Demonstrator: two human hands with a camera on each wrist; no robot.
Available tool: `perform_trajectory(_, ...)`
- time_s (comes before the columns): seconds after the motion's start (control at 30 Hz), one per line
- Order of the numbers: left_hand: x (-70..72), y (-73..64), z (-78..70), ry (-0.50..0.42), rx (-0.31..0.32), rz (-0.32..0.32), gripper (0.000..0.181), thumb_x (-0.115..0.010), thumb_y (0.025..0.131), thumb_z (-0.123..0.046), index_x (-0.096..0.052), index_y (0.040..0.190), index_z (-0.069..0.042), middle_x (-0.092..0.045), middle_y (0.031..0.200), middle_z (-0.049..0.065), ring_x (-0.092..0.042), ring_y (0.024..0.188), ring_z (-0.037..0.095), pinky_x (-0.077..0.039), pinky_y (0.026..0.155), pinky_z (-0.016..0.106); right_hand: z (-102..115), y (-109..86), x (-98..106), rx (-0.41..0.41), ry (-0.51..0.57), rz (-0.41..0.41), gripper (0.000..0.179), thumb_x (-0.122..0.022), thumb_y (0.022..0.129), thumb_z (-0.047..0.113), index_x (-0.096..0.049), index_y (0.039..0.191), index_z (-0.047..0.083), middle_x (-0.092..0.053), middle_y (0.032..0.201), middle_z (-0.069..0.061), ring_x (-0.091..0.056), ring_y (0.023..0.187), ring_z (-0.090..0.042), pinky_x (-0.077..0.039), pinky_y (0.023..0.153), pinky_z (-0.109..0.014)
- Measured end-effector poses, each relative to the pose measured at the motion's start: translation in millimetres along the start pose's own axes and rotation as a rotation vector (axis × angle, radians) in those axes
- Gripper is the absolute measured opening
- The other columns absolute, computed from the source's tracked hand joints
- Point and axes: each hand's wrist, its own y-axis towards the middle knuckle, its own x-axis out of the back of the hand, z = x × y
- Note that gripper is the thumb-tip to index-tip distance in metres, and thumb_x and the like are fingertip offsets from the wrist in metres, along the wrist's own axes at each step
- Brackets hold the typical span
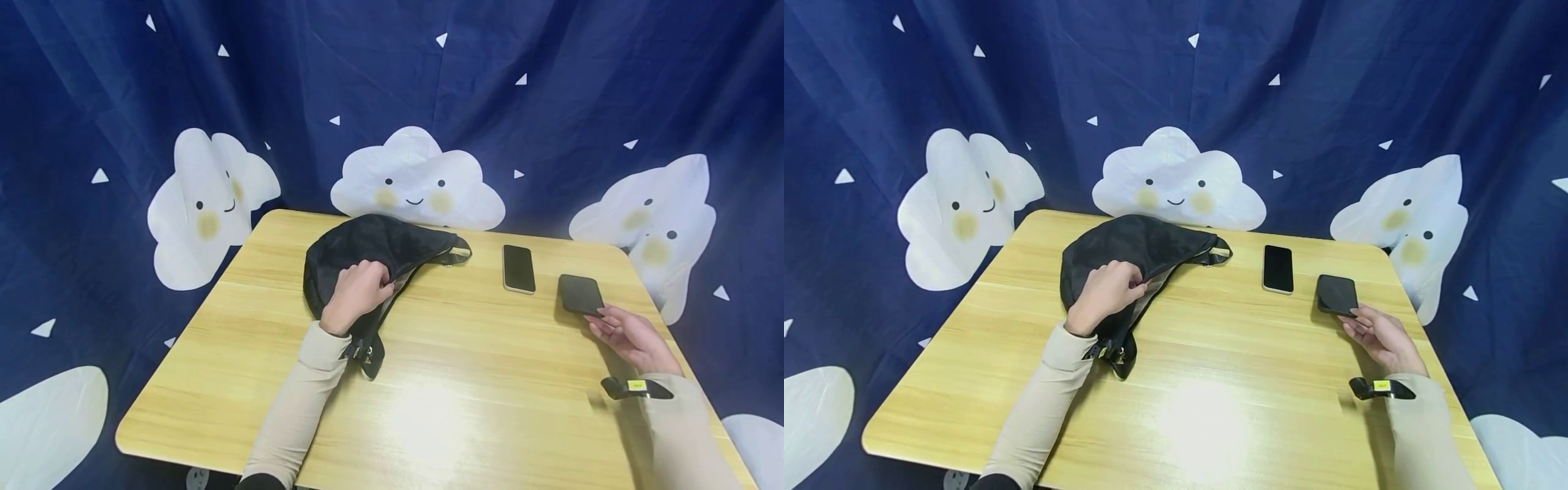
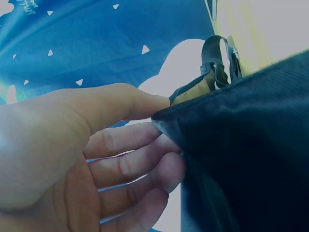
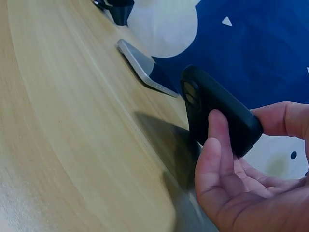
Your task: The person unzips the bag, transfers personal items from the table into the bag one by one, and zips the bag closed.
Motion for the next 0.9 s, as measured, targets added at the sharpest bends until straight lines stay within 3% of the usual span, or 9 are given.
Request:
perform_trajectory(0.37,-1.4,0.5,-0.7,0.001,-0.002,0.000,0.047,-0.074,0.093,-0.027,-0.050,0.054,-0.020,-0.038,0.053,-0.008,-0.045,0.049,0.015,-0.030,0.047,0.032,-1,-2.8,1,0.021,-0.008,0.004,0.032,-0.040,0.108,0.001,-0.068,0.093,0.004,-0.077,0.097,-0.015,-0.077,0.093,-0.023,-0.060,0.083,-0.030)
perform_trajectory(0.53,-1.1,0.8,-0.8,-0.004,-0.007,0.002,0.049,-0.074,0.093,-0.026,-0.046,0.053,-0.020,-0.033,0.052,-0.009,-0.042,0.048,0.014,-0.028,0.046,0.032,0,-2.3,-2,0.022,-0.004,0.008,0.031,-0.039,0.108,0.000,-0.067,0.095,0.004,-0.077,0.097,-0.015,-0.077,0.094,-0.023,-0.060,0.084,-0.031)
perform_trajectory(0.9,0.1,0.4,-0.2,0.002,-0.003,0.005,0.047,-0.074,0.093,-0.026,-0.049,0.054,-0.020,-0.038,0.053,-0.008,-0.046,0.050,0.015,-0.031,0.047,0.033,0,-3.7,-9,0.014,0.006,0.015,0.029,-0.039,0.108,0.000,-0.066,0.097,0.004,-0.075,0.099,-0.014,-0.076,0.095,-0.023,-0.060,0.085,-0.031)
